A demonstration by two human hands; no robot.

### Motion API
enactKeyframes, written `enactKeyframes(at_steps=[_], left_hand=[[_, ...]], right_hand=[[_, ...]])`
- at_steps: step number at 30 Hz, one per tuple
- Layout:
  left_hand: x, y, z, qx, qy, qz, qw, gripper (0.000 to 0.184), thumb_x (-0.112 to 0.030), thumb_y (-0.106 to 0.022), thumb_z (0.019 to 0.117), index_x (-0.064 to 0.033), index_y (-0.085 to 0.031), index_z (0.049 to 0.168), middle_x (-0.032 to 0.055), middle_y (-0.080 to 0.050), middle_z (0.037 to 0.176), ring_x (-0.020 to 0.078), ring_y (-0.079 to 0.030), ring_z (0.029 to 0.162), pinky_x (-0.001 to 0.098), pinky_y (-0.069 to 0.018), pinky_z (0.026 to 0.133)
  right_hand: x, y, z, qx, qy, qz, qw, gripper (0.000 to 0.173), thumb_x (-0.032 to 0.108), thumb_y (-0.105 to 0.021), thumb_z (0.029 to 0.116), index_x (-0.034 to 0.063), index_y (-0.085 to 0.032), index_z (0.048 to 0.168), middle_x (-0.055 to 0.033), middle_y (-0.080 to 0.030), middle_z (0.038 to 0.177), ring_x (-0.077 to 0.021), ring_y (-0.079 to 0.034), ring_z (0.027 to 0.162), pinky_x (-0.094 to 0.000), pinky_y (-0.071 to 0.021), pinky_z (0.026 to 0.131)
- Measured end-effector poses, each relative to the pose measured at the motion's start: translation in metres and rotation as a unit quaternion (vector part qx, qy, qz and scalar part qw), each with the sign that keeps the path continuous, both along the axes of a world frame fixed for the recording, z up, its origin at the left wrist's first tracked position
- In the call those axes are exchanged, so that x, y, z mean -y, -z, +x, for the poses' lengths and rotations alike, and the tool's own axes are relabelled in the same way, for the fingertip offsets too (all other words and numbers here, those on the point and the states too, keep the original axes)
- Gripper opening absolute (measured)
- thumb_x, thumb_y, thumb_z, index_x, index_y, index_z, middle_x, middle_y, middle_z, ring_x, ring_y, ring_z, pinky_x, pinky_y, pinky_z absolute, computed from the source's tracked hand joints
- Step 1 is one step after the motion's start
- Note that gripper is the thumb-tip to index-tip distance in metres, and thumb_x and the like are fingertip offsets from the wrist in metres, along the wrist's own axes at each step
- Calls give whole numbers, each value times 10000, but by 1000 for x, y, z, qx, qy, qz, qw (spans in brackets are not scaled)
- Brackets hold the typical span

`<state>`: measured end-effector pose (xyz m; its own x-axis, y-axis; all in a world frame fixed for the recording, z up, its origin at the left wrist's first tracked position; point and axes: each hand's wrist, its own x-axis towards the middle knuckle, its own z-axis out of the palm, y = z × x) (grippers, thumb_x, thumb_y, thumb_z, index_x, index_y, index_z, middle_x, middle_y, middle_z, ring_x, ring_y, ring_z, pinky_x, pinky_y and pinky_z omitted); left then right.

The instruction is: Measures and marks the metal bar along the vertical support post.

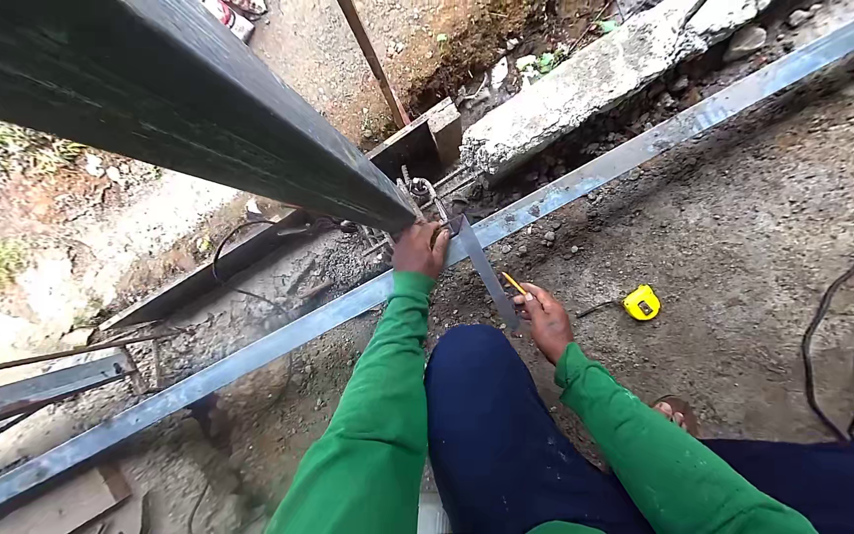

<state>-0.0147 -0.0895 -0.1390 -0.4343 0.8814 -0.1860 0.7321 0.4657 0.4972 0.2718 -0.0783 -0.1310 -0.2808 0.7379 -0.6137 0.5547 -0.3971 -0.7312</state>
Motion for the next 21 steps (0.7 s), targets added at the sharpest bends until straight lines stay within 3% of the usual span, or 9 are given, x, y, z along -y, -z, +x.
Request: enactKeyframes(at_steps=[10,21], left_hand=[[8,17,13,-104,1,88,991,388,-418,-559,1052,-114,-712,1238,158,-701,1033,354,-682,993,536,-567,861],[8,18,18,-109,-3,91,990,382,-438,-559,1050,-179,-713,1284,117,-694,1022,311,-675,963,499,-559,831]], right_hand=[[-14,1,37,20,131,37,990,393,210,-387,1109,15,-567,1399,-89,-752,1111,-188,-745,971,-367,-630,845],[2,0,44,12,139,72,988,389,190,-395,1103,-22,-570,1377,-100,-755,1072,-179,-749,912,-333,-633,806]])
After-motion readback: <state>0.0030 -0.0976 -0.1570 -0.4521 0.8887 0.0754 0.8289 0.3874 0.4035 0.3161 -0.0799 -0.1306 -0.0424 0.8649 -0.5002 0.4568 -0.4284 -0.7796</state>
